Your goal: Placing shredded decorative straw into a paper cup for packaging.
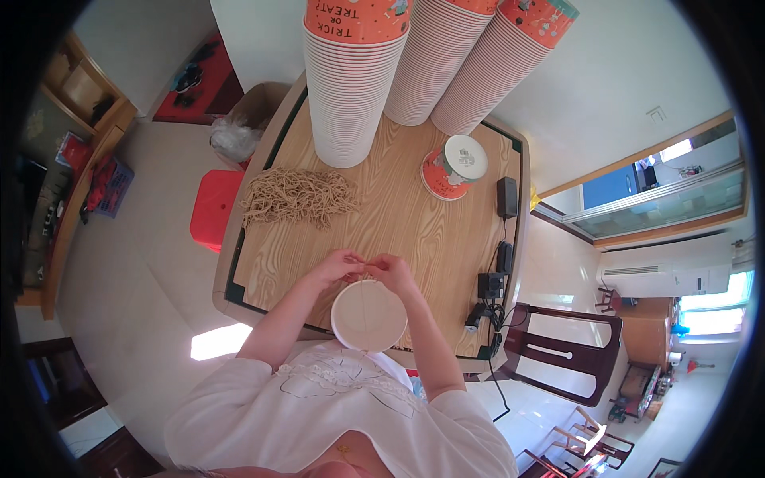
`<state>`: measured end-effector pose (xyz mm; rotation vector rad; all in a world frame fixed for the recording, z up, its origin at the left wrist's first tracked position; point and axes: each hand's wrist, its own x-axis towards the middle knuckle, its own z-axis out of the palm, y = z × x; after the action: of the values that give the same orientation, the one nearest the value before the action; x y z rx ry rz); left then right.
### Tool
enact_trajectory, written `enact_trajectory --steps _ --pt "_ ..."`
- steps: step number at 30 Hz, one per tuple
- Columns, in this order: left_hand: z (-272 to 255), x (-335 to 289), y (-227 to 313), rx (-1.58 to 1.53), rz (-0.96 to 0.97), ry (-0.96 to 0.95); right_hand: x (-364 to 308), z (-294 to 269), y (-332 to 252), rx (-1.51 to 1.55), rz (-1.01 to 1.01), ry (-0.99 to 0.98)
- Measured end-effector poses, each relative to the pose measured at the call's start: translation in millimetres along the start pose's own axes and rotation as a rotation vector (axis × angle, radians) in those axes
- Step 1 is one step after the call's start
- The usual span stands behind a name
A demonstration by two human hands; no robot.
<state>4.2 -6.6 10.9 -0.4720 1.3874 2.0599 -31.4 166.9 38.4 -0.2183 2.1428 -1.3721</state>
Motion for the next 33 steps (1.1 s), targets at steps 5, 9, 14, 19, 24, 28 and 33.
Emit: enact_trajectory --steps 5,9,14,19,24,28,33 --pt "9 1 4 0.004 0.011 0.001 10 -7 9 0.021 0.044 -0.088" --pt "14 0 6 0.017 0.004 0.010 11 -10 7 0.167 0.026 -0.083" --pt "10 6 -2 0.034 0.035 0.048 11 -11 3 0.197 0.096 -0.072" --pt "9 8 -4 0.052 0.047 0.067 12 -12 -1 0.061 0.186 -0.137" --pt "9 9 -4 0.038 0.053 0.073 13 -14 2 0.077 0.156 -0.196" --pt "2 7 -7 0.005 0.070 0.060 8 -15 4 0.047 0.159 -0.205" --pt "-9 -2 -9 0.125 0.115 0.068 2 -19 2 0.080 0.223 -0.246"
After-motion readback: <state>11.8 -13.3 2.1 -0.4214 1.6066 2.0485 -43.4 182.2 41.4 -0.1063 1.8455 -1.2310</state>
